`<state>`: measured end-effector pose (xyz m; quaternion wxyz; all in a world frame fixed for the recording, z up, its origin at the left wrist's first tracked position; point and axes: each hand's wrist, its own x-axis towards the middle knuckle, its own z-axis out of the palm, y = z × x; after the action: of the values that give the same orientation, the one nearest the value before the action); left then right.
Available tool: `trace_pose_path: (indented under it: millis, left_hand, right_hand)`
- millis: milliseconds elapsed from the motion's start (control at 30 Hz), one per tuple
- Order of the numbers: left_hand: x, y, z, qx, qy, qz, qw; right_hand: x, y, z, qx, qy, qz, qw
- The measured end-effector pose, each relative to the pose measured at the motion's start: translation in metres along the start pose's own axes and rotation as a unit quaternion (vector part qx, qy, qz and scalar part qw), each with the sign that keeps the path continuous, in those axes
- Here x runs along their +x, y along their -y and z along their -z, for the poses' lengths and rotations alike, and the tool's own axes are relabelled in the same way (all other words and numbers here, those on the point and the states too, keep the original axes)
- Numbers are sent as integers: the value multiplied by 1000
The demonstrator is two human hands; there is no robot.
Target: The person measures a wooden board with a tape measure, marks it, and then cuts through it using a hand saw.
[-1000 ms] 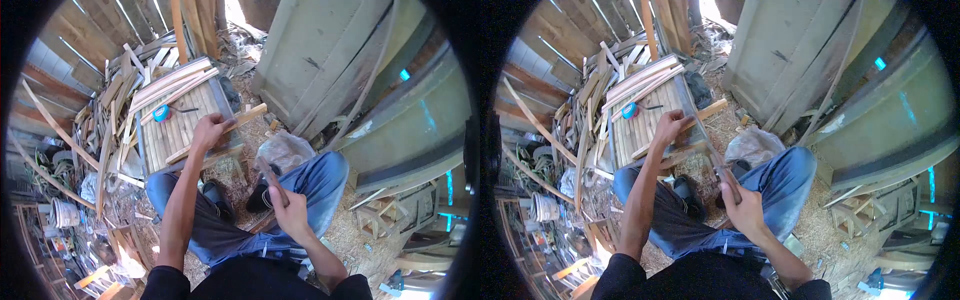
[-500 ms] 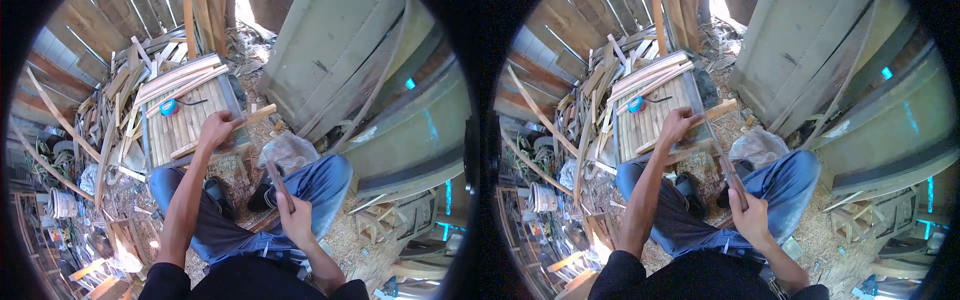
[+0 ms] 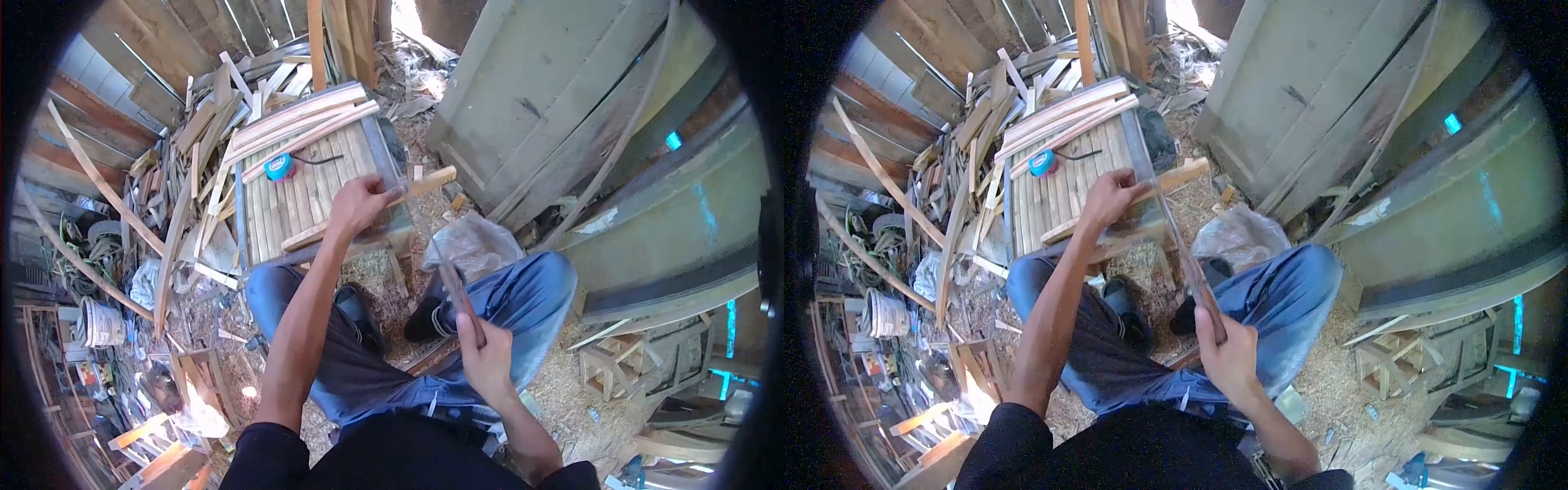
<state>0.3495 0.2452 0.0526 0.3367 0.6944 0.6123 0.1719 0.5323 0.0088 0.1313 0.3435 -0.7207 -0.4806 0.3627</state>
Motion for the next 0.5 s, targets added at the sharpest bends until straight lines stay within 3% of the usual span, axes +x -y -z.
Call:
trace_pose_path:
  millis: [67,133,233,333,400,500]
  left_hand:
    - [-2,-11,6,-40,55,21,997]
    - [-2,-7,2,-37,50,15,998]
    - [-1,-9,4,-20,29,1,999]
    - [-3,-13,6,-22,39,17,999]
    - [-1,-13,6,-40,59,47,996]
    - [-5,-4,-2,22,11,-19,1000]
  right_hand:
    - [17,6,-13,42,-27,22,999]
    - [59,8,-35,23,-44,60,997]
    - [81,15,-45,7,-19,46,999]
    - [38,7,-21,38,-51,73,995]
    - [1,1,-2,22,-37,16,999]
    - [-8,3,-3,22,-30,-8,999]
